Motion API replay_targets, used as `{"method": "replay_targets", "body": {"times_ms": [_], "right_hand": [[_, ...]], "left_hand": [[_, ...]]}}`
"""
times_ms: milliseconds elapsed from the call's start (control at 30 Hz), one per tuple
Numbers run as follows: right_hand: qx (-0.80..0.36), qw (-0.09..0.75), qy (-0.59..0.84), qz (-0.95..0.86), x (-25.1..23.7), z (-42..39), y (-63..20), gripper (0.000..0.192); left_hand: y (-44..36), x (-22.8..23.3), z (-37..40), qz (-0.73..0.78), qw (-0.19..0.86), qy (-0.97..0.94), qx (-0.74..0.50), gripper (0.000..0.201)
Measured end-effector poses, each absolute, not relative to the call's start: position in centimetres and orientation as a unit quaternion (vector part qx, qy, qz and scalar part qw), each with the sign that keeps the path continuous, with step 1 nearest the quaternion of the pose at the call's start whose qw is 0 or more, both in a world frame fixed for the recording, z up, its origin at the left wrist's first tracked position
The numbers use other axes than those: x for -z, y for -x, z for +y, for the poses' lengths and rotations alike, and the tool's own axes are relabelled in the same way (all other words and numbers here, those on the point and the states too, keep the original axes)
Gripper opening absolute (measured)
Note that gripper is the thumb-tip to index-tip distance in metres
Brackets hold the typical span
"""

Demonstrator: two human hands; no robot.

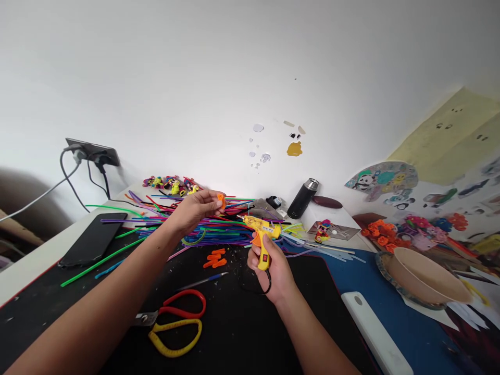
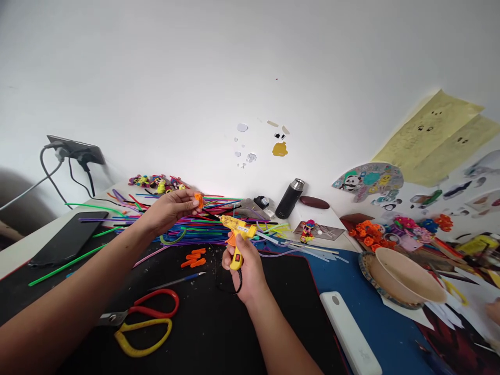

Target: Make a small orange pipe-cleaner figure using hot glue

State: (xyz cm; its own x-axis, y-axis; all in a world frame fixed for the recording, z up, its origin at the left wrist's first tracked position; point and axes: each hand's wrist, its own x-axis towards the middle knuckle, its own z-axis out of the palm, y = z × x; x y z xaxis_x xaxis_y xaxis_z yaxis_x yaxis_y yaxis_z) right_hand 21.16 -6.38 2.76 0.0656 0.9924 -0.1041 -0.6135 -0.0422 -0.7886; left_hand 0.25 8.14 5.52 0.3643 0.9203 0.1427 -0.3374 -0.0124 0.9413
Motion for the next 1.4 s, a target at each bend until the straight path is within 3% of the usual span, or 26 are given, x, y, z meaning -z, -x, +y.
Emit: {"method": "replay_targets", "body": {"times_ms": [567, 833, 1400], "right_hand": [[-0.556, 0.649, 0.378, -0.356, -0.8, -3.8, -23.2, 0.058], [-0.54, 0.591, 0.419, -0.429, -0.9, -4.2, -22.8, 0.067], [-0.501, 0.591, 0.463, -0.431, -1.3, -4.4, -22.5, 0.07]], "left_hand": [[-3.0, -3.5, 7.3, 0.323, 0.652, -0.555, -0.403, 0.04], [-3.4, -3.8, 6.5, 0.336, 0.623, -0.565, -0.424, 0.041], [-3.9, -4.7, 5.6, 0.322, 0.59, -0.604, -0.429, 0.037]]}}
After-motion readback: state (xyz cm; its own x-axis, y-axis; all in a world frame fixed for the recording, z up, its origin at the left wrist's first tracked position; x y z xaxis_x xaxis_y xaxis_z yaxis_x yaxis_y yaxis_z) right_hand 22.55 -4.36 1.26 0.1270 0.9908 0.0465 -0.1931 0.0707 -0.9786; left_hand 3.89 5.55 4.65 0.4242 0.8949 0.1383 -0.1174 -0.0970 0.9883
